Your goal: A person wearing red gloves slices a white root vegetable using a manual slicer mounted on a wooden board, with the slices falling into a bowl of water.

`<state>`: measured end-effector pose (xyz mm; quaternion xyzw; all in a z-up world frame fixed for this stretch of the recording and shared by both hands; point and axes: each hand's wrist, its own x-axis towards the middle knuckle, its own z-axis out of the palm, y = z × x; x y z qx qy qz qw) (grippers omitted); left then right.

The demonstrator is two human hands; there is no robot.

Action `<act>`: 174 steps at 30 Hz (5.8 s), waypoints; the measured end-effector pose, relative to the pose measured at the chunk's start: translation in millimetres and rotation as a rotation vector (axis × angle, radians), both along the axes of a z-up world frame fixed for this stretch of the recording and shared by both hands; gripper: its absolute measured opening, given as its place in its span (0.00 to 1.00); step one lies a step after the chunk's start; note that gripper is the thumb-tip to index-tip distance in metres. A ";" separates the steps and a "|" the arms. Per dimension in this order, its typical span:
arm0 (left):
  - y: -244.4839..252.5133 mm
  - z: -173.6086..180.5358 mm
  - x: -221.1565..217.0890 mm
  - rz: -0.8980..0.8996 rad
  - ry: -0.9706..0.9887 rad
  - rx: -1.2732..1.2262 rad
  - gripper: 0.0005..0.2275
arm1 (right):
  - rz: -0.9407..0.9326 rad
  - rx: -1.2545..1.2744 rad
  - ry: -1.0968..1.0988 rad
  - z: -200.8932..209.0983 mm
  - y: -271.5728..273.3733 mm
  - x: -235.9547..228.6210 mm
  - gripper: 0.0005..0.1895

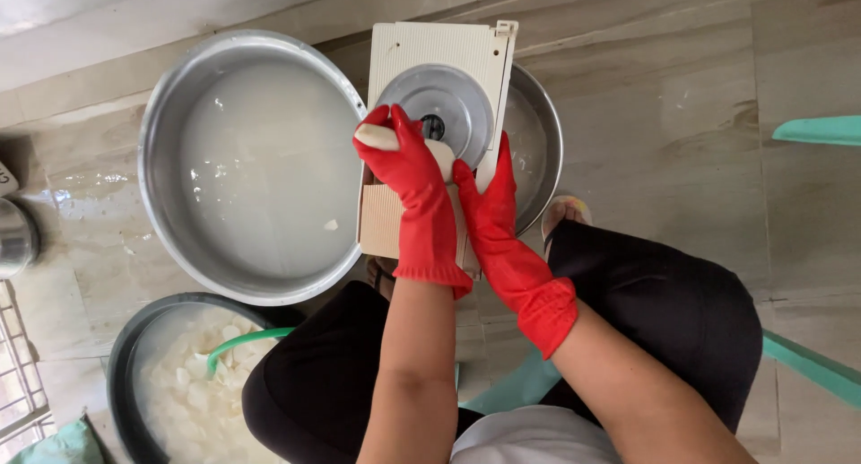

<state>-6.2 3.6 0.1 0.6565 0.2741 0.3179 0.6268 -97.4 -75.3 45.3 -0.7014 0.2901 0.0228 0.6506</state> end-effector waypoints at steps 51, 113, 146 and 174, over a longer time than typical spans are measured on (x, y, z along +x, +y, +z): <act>45.8 4.8 -71.6 -0.272 0.192 0.280 0.26 | 0.092 -0.224 0.535 -128.4 -48.1 64.8 0.32; 61.1 72.1 -187.1 -0.593 0.694 0.346 0.23 | 0.170 -0.037 -0.081 -116.8 -95.1 10.4 0.26; 25.6 144.1 -173.5 -0.865 0.964 0.863 0.12 | 0.126 -0.135 0.158 0.5 -21.5 -19.3 0.57; 14.9 123.2 -114.7 -0.803 0.942 0.956 0.15 | 0.111 -0.120 0.093 -1.2 -21.1 -17.5 0.54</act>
